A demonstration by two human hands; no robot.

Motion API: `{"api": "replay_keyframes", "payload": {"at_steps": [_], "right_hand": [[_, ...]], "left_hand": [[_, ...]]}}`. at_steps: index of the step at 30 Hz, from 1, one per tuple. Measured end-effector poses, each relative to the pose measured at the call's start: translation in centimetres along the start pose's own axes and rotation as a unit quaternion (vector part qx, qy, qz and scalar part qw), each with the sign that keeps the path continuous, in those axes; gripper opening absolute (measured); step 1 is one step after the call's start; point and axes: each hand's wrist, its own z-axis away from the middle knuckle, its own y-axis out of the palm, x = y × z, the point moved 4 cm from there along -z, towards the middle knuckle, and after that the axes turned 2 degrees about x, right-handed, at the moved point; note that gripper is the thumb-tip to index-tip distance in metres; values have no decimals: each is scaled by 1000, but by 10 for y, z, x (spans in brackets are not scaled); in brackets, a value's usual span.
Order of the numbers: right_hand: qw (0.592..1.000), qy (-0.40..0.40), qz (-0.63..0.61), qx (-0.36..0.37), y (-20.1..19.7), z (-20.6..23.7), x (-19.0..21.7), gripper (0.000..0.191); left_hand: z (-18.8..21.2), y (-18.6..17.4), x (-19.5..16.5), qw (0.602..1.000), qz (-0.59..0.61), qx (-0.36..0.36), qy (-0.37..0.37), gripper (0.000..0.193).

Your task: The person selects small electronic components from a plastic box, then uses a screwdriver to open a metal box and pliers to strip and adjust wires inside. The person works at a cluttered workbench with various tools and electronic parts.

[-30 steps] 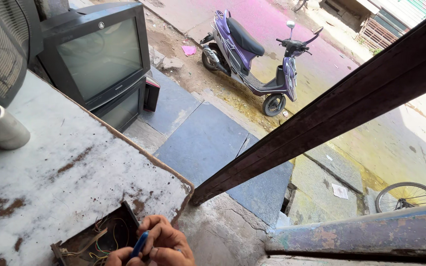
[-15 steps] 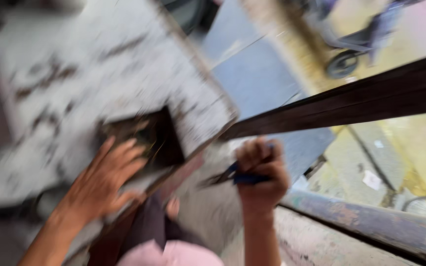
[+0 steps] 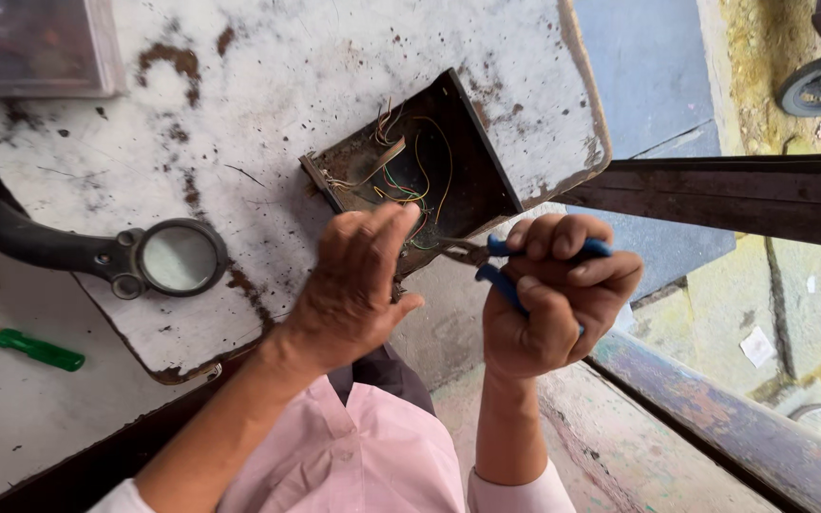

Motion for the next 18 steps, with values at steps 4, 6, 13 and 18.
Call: {"api": "replay_keyframes", "payload": {"at_steps": [4, 6, 13, 18], "right_hand": [[999, 23, -5, -28, -1, 18, -8, 35], [998, 23, -3, -53, 0, 28, -13, 35], [993, -46, 56, -97, 6, 49, -24, 35], [992, -48, 57, -105, 5, 51, -26, 35]], "left_hand": [[-8, -22, 23, 998, -58, 29, 23, 116], [-12, -25, 32, 993, -105, 46, 37, 112], [-10, -14, 38, 984, -168, 50, 31, 101], [-9, -10, 36, 985, -170, 42, 15, 100]]}}
